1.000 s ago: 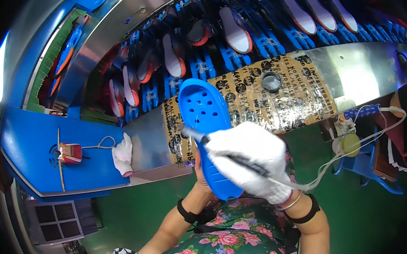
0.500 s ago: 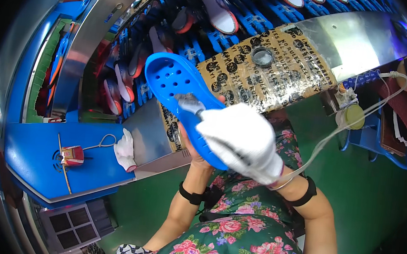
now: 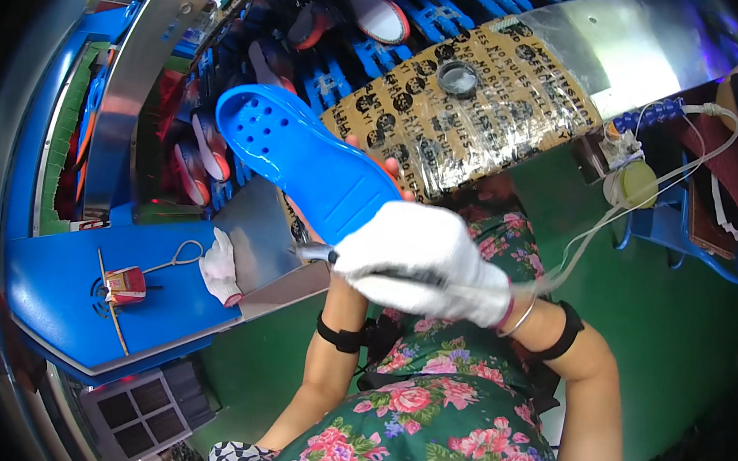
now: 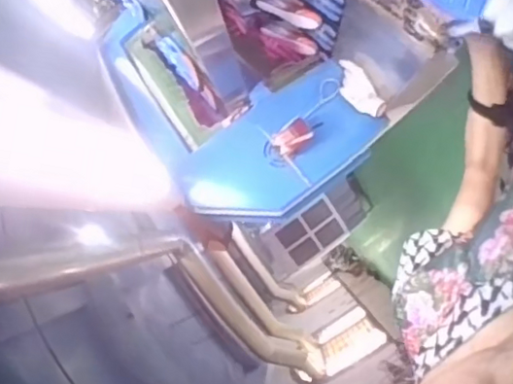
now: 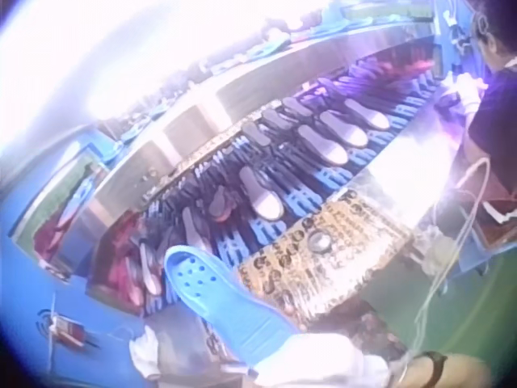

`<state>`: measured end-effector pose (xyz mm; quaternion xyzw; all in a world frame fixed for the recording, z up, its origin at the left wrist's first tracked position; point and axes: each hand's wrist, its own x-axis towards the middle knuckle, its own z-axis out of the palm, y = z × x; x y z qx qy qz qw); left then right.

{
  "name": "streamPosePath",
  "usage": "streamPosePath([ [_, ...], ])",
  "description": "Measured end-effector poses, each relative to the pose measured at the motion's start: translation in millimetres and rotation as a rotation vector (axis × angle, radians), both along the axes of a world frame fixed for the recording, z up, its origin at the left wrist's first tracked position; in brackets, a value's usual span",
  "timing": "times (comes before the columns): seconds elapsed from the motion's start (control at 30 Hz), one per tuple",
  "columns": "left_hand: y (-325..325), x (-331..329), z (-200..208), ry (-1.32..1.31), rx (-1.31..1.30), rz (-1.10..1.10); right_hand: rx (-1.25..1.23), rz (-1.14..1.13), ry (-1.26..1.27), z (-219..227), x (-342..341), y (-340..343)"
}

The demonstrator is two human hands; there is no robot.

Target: The recorder uses a brush to apply glue or adhesive to the underside of blue footwear soles on an assembly line.

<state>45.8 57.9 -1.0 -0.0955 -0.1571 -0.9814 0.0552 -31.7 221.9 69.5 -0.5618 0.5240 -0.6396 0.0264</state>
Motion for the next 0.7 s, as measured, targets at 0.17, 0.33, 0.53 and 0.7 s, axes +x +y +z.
streamPosePath([
  [0.17,13,-6,21,-0.163,0.060,0.215,-0.023,-0.203,0.084,-10,-12,2],
  [0.33,1,-6,6,-0.087,0.050,0.167,0.006,0.022,0.031,-7,4,10],
  [0.53,-2,-5,12,-0.174,-0.015,0.144,0.103,-0.065,0.226,-18,7,16],
  [0.7,-8,0,11,-0.193,-0.017,0.113,0.103,-0.018,-0.238,-16,4,17],
])
